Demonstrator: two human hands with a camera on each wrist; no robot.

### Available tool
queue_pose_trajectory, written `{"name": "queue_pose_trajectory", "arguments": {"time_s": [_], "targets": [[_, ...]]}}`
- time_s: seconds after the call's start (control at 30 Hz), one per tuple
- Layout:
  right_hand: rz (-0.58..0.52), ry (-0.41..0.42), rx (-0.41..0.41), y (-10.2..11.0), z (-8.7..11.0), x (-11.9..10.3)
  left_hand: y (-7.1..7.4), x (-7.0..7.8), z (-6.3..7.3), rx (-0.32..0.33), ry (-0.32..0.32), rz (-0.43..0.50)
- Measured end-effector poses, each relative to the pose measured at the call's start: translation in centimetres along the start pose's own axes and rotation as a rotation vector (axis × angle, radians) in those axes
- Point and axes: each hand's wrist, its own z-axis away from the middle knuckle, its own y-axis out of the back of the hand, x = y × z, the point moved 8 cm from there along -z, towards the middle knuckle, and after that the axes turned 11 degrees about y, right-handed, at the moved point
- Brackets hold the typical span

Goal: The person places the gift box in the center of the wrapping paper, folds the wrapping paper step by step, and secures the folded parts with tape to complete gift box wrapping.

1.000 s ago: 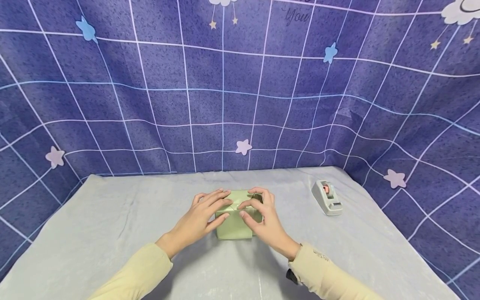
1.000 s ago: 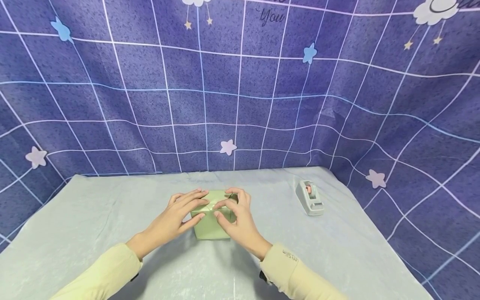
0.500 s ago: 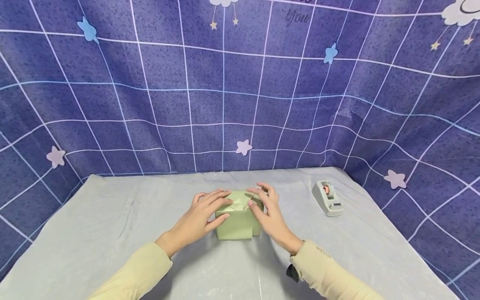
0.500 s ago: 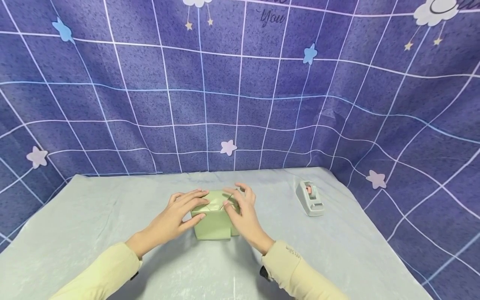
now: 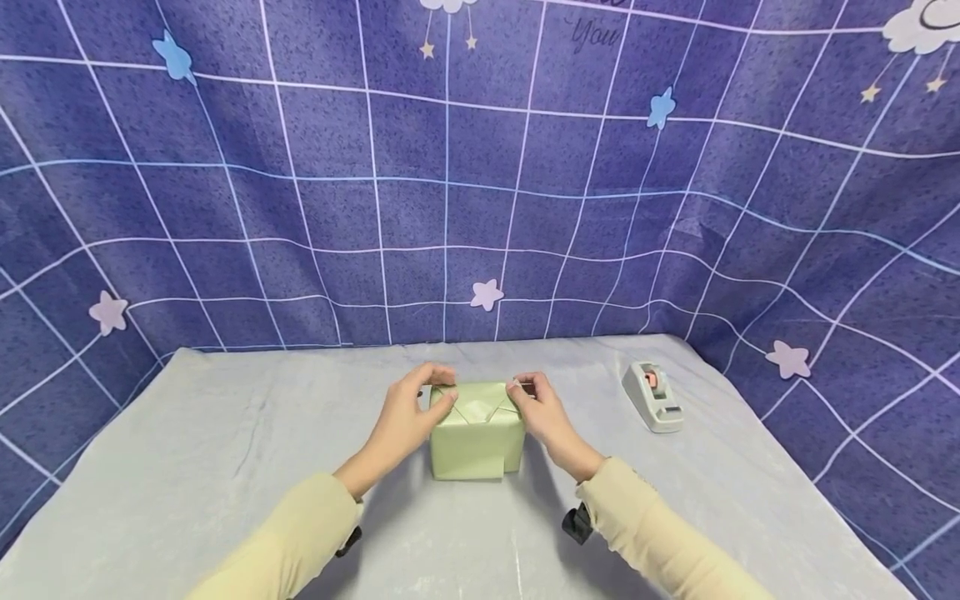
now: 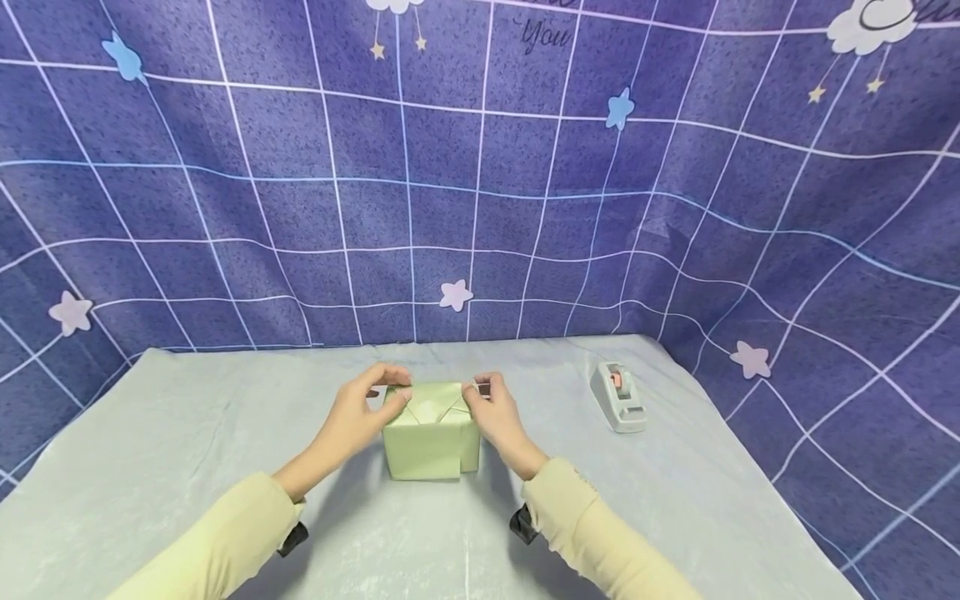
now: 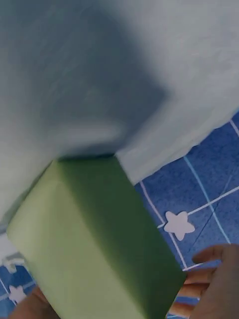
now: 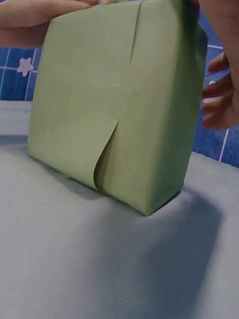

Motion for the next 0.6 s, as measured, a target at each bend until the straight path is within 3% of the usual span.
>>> {"name": "queue_pose_trajectory", "arguments": {"time_s": [0.07, 0.2, 0.3, 0.37, 0.47, 0.6], "targets": [[0.016, -0.065, -0.032, 0.2, 0.1, 0.4, -0.1, -0.5, -0.2, -0.014, 0.086, 0.057], [0.045, -0.168, -0.133, 0.5, 0.7, 0.8, -0.4, -2.5, 0.1, -0.089, 0.361, 0.091], [0.064, -0.210, -0.201, 0.6, 1.1, 0.9, -1.2, -4.2, 1.3, -0.238, 0.605, 0.049], [0.068, -0.214, -0.234, 0.6, 1.4, 0.8, -1.6, -4.8, 2.2, -0.341, 0.706, 0.013], [0.062, -0.193, -0.265, 0.5, 1.7, 0.4, -2.1, -4.8, 3.0, -0.439, 0.757, 0.010], [0.035, -0.130, -0.292, 0.4, 1.9, -0.3, -2.3, -4.2, 2.9, -0.427, 0.679, 0.018]]}}
